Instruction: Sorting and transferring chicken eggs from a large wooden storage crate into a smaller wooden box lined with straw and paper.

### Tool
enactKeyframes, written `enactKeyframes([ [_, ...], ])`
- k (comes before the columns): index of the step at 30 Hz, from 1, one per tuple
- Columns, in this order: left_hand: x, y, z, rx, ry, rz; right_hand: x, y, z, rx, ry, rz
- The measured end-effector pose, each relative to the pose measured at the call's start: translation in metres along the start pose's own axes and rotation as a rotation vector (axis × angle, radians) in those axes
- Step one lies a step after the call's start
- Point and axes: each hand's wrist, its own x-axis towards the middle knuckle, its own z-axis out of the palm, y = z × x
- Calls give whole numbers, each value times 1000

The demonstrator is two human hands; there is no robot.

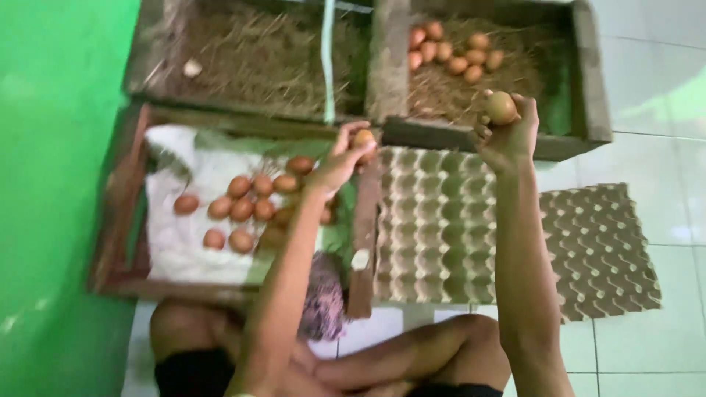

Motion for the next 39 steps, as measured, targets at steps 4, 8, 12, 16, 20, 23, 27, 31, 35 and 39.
enactKeyframes([
  [4,-73,28,-73,73,194,-15,-34,56,65,-207,111,95],
  [8,-108,8,-151,265,414,-113,-73,109,114,-746,-36,73],
  [12,-92,-23,-219,647,622,-104,-50,172,128,-1109,-385,-84],
  [16,-77,-41,-254,910,637,84,-13,242,142,-1488,-413,-194],
  [20,-66,-50,-269,1019,640,18,8,292,161,-1628,-448,-350],
  [23,-57,-77,-285,1037,658,-46,34,334,155,-1714,-447,-440],
  [27,-47,-97,-308,1049,681,-92,66,387,145,-2018,-308,-619],
  [31,-56,-77,-287,1204,671,-90,60,390,145,-2103,-305,-596],
  [35,-68,-42,-252,1239,618,133,40,379,157,-2141,-312,-791],
  [39,-88,-8,-191,1116,609,422,2,340,197,-2217,-434,-421],
])
